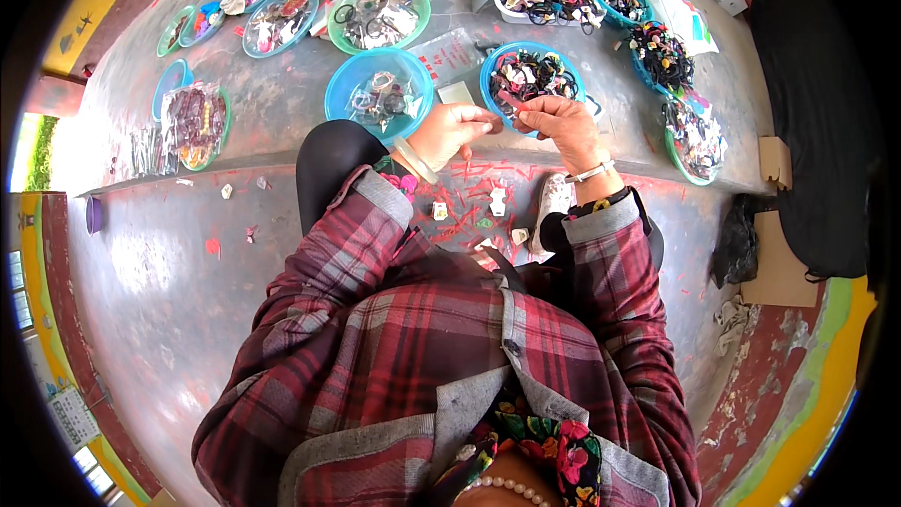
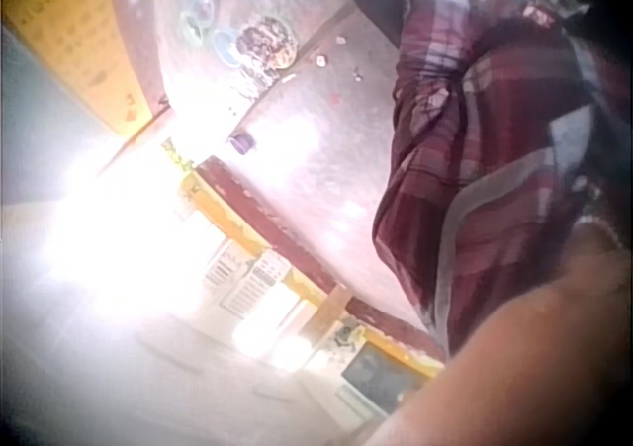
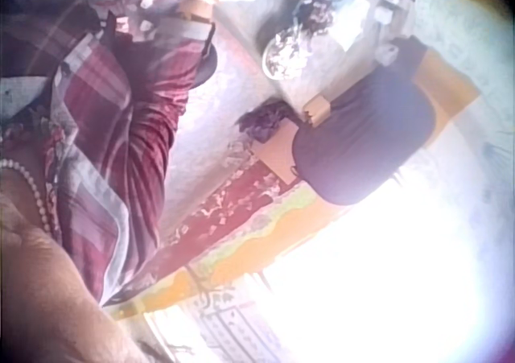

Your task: The person sits on the floor and repeatedly picks small hair accessories from a blue bowl, places them into small plastic bags, and seals them. The person handles the items one by one, transferring them from the bowl to the bags and then placing the filled bags into a larger container.

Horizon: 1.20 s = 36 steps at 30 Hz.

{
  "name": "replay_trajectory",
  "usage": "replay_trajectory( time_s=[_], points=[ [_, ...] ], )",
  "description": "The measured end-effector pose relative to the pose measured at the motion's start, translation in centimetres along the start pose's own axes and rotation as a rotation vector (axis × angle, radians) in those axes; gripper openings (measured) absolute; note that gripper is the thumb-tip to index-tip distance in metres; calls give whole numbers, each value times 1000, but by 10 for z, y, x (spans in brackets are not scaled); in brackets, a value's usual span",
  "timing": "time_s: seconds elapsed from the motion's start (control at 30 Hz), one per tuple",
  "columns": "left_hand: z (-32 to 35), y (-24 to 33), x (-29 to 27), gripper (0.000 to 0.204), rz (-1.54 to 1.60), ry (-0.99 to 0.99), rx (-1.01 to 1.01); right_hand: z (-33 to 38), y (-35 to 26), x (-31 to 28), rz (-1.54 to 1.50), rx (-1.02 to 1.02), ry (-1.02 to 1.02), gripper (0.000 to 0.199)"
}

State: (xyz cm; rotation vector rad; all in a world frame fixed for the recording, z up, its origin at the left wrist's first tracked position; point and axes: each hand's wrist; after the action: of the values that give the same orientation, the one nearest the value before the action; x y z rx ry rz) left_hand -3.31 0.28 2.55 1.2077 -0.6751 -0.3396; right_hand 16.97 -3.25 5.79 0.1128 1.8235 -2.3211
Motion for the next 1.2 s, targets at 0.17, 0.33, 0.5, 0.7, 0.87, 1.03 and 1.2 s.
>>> replay_trajectory(
  time_s=[0.17, 0.33, 0.5, 0.7, 0.87, 1.03, 1.2],
  points=[
    [-5, -13, -9, 24, 106, -100, 69, 6, -15, 0, 106, 71, -76, 14],
    [-3, -7, -4, 26, 124, -129, -20, 2, 0, -1, 118, 16, -110, 14],
    [-2, -3, -3, 27, 123, -144, -53, 1, 0, 1, 228, 8, -116, 10],
    [-1, -5, -3, 28, 125, -226, -32, 1, 5, 6, 409, -47, -40, 13],
    [1, -2, 2, 28, 119, -222, -51, 2, 5, 9, 618, -138, 32, 22],
    [-1, -10, -1, 26, 173, -215, 17, 4, 1, 10, 693, -177, 40, 23],
    [-3, -10, 0, 21, 284, -144, -2, 0, 9, 8, 452, -76, -17, 19]
  ],
)
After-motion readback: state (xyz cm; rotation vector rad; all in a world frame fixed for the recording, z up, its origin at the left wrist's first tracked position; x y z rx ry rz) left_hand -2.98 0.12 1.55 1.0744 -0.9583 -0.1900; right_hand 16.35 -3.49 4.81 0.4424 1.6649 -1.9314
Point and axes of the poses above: each hand's wrist, its own z-axis away from the middle knuckle, its own x-axis out of the palm, y = z × x, and after that the axes turned 9 degrees about z, right-handed
